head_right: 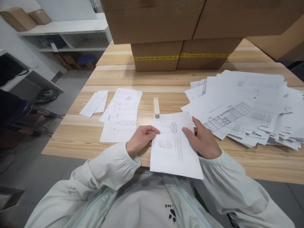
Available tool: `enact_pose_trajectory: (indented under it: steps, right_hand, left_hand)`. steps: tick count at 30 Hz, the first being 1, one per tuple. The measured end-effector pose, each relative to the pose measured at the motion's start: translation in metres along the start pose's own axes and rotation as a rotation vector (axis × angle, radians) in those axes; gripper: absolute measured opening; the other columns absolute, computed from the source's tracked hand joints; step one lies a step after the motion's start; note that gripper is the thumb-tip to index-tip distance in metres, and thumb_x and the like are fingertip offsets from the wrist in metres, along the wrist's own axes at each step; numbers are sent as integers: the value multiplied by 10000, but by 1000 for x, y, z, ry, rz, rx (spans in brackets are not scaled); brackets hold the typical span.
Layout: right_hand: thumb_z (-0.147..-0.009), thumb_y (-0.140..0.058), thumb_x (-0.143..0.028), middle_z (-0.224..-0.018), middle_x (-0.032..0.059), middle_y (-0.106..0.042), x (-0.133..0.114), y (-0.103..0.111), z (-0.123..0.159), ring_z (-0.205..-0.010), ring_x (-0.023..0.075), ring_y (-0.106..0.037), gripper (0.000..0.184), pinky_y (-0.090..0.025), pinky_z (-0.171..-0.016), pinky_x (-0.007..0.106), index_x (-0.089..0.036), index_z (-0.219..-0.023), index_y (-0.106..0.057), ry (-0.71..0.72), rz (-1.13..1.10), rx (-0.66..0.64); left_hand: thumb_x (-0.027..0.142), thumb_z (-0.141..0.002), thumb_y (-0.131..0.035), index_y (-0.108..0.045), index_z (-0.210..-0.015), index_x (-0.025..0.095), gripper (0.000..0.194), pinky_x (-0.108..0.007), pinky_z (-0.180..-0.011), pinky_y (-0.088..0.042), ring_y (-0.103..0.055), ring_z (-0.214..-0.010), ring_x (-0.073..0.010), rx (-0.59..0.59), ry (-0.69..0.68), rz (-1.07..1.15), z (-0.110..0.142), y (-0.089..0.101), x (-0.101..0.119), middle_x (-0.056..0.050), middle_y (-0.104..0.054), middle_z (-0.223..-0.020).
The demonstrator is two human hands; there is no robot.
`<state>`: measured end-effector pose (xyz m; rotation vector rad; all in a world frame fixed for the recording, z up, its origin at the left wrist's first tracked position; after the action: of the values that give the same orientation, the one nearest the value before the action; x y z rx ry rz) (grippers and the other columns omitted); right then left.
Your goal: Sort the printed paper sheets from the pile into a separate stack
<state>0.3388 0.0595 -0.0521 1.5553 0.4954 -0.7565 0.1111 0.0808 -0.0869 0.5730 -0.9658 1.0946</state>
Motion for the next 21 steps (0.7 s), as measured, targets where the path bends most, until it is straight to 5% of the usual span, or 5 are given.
enact_pose_trajectory:
  steps: [4, 8, 12, 16, 21]
  right_hand:
    - [-939, -527, -497, -878, 38, -773, -50, 49, -8, -581, 194, -642, 438, -405, -526, 311, -234, -1260, -666, 237, 537, 178]
    - [-995, -484, -368, -991, 51, -781, -129, 55, -31, -755, 186, -688, 332, -458, -630, 313, -193, -1147, -722, 592, 595, 330]
    - [-1025, -412, -327, -1150, 109, -738, -176, -20, -76, -1052, 272, -627, 363, -484, -869, 405, -147, -1168, -694, 850, 491, 161]
    - [-1050, -327, -330, -1279, 148, -660, -184, -104, -109, -1187, 287, -526, 411, -420, -1004, 470, -137, -1238, -638, 888, 378, -43]
    - [-1050, -332, -339, -1328, 149, -622, -172, -145, -110, -1320, 290, -435, 409, -355, -1082, 474, -138, -1256, -622, 855, 364, -94]
  left_hand:
    - [-48, -855, -476, -658, -829, 95, 233, -142, -435, -451, -532, -443, -43, 1, 41, 42, -2, 1, 0, 60, -542, -524]
    - [-42, -855, -474, -661, -821, 96, 235, -146, -443, -446, -528, -438, -42, 13, 75, 72, -1, 2, 2, 53, -555, -528]
    - [-46, -832, -479, -659, -799, 107, 238, -148, -435, -432, -512, -425, -47, 18, 71, 86, -1, 3, 3, 64, -526, -497]
    - [-37, -826, -475, -655, -807, 110, 232, -145, -434, -431, -504, -427, -47, 8, 76, 109, -2, 3, 0, 72, -506, -495]
    - [-20, -805, -494, -653, -807, 117, 210, -154, -439, -448, -514, -444, -55, -21, 86, 123, -1, 2, -3, 66, -514, -514]
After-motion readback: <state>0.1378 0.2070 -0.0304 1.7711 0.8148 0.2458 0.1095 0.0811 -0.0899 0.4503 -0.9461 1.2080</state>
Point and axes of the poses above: each hand's wrist, its own z-axis away from the middle knuckle, its own y-axis out of the back of the hand, x = y × z, the point moved 10 cm from there along -z, towards the middle knuckle
